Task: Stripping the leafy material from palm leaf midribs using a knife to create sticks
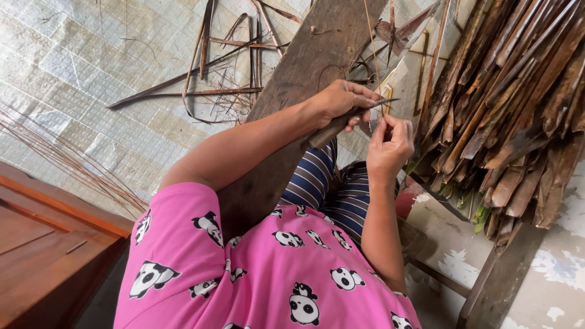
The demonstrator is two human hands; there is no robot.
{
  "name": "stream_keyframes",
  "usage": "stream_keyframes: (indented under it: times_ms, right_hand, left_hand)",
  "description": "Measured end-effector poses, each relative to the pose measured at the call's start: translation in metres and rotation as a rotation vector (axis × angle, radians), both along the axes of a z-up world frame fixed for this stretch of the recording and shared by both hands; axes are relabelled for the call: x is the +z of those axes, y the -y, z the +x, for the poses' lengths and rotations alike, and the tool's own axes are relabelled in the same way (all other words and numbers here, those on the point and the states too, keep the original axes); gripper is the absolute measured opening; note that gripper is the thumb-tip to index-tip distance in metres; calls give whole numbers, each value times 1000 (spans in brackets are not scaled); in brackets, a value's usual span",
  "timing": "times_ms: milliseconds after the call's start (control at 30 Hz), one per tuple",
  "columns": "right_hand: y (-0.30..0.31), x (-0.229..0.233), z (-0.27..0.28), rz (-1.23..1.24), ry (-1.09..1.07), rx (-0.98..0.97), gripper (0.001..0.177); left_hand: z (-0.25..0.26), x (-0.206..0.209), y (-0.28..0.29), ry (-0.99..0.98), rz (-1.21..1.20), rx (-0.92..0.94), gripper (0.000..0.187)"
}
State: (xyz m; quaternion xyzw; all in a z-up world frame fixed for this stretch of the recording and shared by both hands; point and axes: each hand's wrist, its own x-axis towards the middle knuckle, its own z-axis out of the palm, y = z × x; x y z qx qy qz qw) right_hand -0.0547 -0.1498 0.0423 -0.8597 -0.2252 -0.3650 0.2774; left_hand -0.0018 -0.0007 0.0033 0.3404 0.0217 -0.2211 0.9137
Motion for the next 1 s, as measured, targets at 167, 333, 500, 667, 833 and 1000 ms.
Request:
stream_keyframes:
  times_ms: [167,333,500,667,833,1000]
  right_hand:
    - [1,-4,-10,21,-34,-11,6]
    - [6,-2,-18,50,-123,8,4]
    - [10,-6,-9,302,-321,67,3]
    - [3,-4,1,492,-468,135,4]
    - [1,-6,1,578,-523,167,4]
    - [0,0,-9,509,-524,160,3]
  left_hand:
    - [-5,26,-31,-4,14,98,15]
    - [6,28,-47,37,-37,337,24]
    - [-15,44,-39,107,4,155,43]
    - [-14,15,-4,74,30,-47,24]
    - [-6,8,-4,50,31,-31,15]
    - [-7,22,-20,34,44,40,14]
